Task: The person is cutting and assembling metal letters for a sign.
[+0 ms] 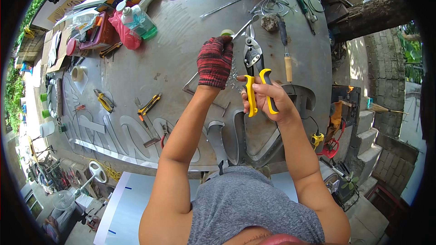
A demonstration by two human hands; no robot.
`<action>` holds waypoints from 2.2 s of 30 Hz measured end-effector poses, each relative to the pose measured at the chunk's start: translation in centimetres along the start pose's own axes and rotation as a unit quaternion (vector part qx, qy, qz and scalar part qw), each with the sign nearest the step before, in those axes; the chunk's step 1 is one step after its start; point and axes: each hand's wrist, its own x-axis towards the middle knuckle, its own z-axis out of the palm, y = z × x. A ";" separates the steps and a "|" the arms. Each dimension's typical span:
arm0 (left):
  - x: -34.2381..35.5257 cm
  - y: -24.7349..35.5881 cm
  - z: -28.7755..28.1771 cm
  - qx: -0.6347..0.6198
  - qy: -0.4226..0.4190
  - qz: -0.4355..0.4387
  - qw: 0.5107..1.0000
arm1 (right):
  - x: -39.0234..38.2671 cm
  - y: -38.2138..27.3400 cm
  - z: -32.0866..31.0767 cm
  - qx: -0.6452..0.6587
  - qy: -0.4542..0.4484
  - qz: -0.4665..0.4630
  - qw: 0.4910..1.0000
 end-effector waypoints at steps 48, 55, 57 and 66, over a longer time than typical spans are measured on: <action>13.1 -11.9 4.8 0.023 -0.224 -0.131 0.966 | -2.8 5.1 -6.3 -0.078 0.131 -0.086 0.985; 6.0 -3.7 -4.1 0.127 -0.352 0.174 0.911 | -2.0 3.6 -8.8 -0.162 0.228 -0.196 0.940; 3.5 -1.2 -6.1 0.131 -0.375 0.207 0.894 | -2.3 3.0 -8.2 -0.130 0.182 -0.191 0.956; -4.5 4.3 -11.8 0.142 -0.405 0.280 0.859 | -6.6 7.8 -0.8 -0.175 0.015 -0.086 0.981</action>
